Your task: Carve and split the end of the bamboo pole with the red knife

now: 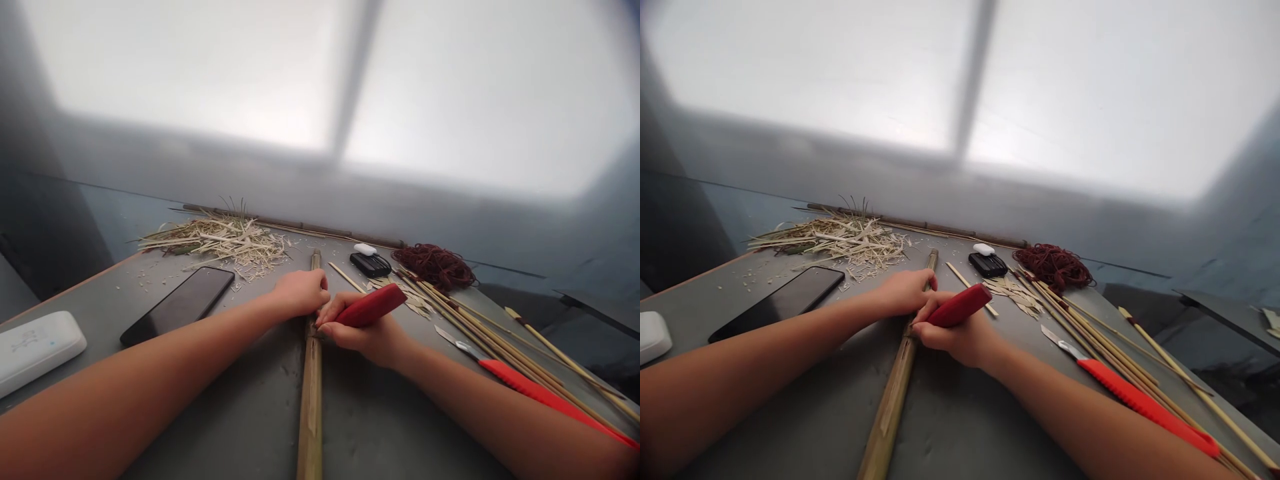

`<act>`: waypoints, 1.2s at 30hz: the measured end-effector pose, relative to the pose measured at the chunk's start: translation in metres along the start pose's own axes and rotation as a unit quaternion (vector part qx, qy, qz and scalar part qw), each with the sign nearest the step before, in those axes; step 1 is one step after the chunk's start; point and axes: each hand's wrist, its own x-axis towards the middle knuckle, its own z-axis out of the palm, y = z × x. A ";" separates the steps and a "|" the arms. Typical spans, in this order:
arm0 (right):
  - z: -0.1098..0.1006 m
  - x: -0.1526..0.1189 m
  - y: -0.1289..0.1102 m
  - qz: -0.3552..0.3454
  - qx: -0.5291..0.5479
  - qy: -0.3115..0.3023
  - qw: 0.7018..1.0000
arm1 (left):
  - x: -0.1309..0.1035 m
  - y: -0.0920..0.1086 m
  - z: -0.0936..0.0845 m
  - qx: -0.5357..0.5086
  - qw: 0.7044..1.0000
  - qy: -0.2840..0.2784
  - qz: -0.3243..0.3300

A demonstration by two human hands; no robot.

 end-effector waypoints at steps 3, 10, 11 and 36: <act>0.000 -0.001 0.001 -0.010 -0.002 0.004 1.000 | -0.001 0.002 -0.001 -0.004 1.000 0.008 -0.006; 0.006 -0.002 -0.016 -0.013 -0.081 -0.036 0.996 | -0.005 0.012 -0.002 0.017 0.998 0.035 -0.043; 0.006 -0.002 -0.018 -0.007 -0.087 -0.035 0.996 | -0.005 0.012 -0.002 0.014 0.998 0.035 -0.046; 0.005 -0.002 -0.013 0.007 -0.070 -0.025 0.997 | -0.004 0.008 0.000 -0.013 0.998 0.042 -0.035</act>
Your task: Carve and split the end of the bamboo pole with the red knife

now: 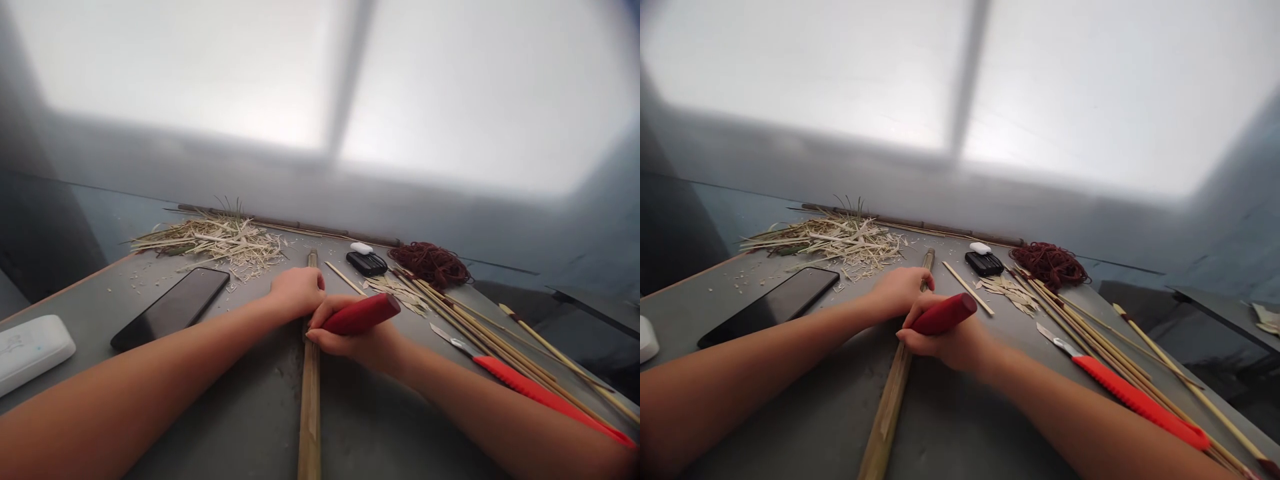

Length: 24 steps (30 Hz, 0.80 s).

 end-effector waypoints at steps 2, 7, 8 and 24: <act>0.000 0.000 -0.004 0.003 -0.016 -0.009 1.000 | 0.001 -0.001 0.001 -0.013 1.000 0.001 0.001; -0.003 0.000 -0.002 0.009 -0.013 -0.004 1.000 | 0.003 -0.004 -0.003 -0.016 0.999 -0.030 0.026; -0.004 0.000 -0.001 0.010 -0.010 0.001 1.000 | 0.003 -0.004 -0.005 -0.016 0.998 -0.047 0.028; -0.012 -0.001 0.018 -0.039 0.068 -0.012 0.997 | 0.001 -0.007 0.003 -0.038 0.999 -0.006 0.021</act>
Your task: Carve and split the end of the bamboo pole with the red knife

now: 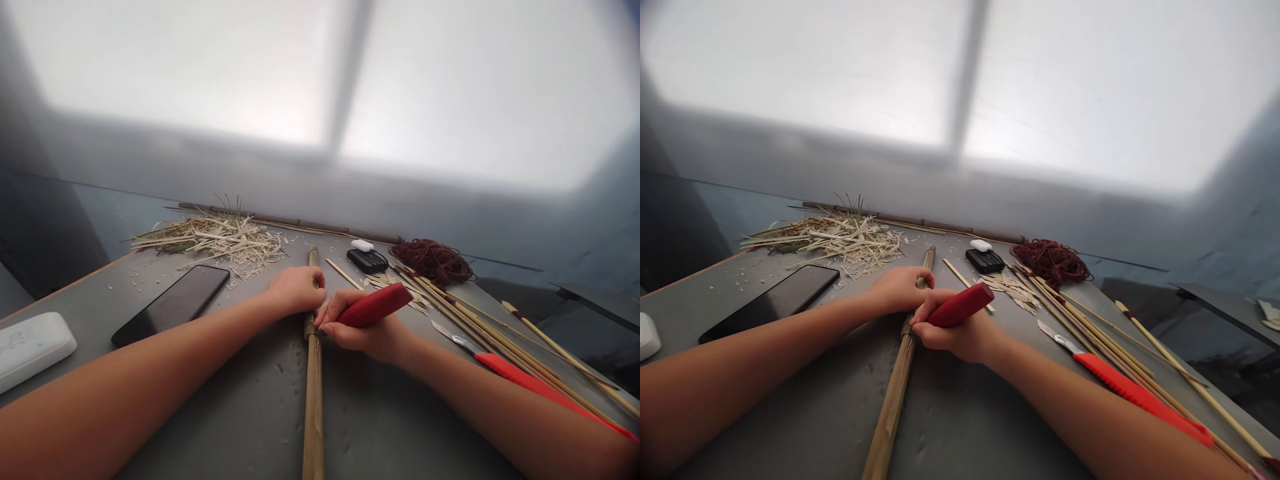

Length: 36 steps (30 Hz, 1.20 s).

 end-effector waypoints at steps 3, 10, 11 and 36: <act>0.003 0.000 0.000 0.004 -0.022 0.010 1.000 | -0.001 0.002 0.002 0.014 1.000 0.014 -0.008; 0.007 0.000 -0.016 0.050 -0.072 -0.028 0.996 | -0.004 0.007 0.001 0.022 1.000 0.007 -0.010; 0.007 0.000 -0.017 0.052 -0.074 -0.031 0.995 | -0.003 0.007 0.001 0.019 1.000 0.005 -0.006; 0.007 -0.001 -0.005 0.012 -0.003 0.019 1.000 | 0.002 -0.001 -0.001 0.018 0.999 -0.040 0.024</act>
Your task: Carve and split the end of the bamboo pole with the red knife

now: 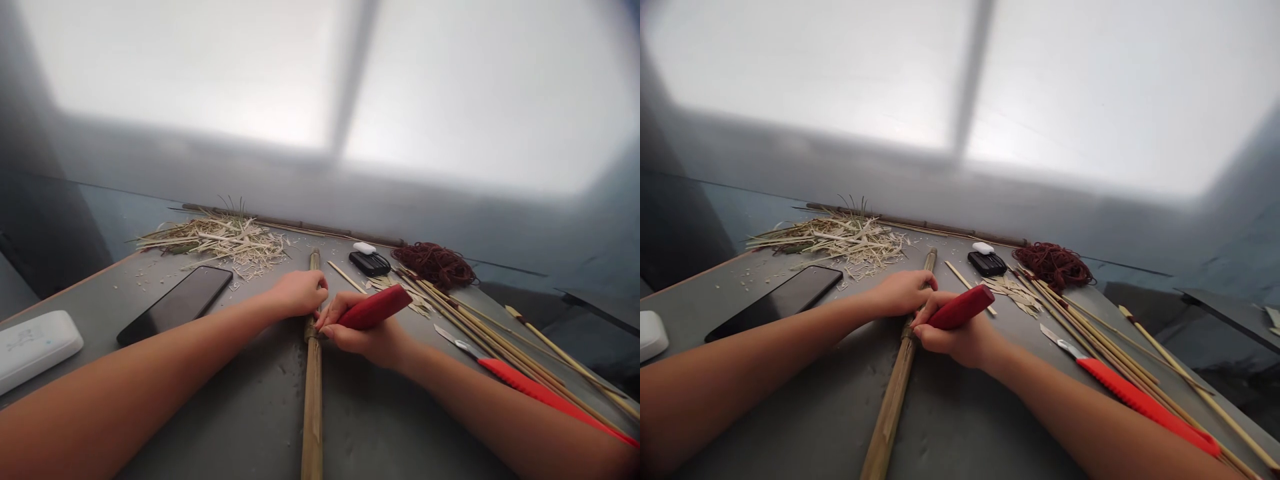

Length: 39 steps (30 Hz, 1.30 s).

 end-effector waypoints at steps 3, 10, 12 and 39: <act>0.001 0.000 0.000 0.001 -0.022 0.007 1.000 | -0.002 0.004 0.001 -0.011 0.999 0.023 -0.024; 0.005 0.001 -0.015 0.010 -0.070 -0.025 0.997 | -0.009 0.016 -0.003 0.016 0.997 0.035 -0.064; 0.007 0.002 -0.019 0.008 -0.085 -0.013 0.996 | -0.009 0.018 -0.005 0.025 0.997 0.028 -0.064; 0.007 0.005 -0.025 0.038 -0.109 -0.028 0.993 | -0.008 0.024 -0.010 0.063 0.996 -0.008 -0.058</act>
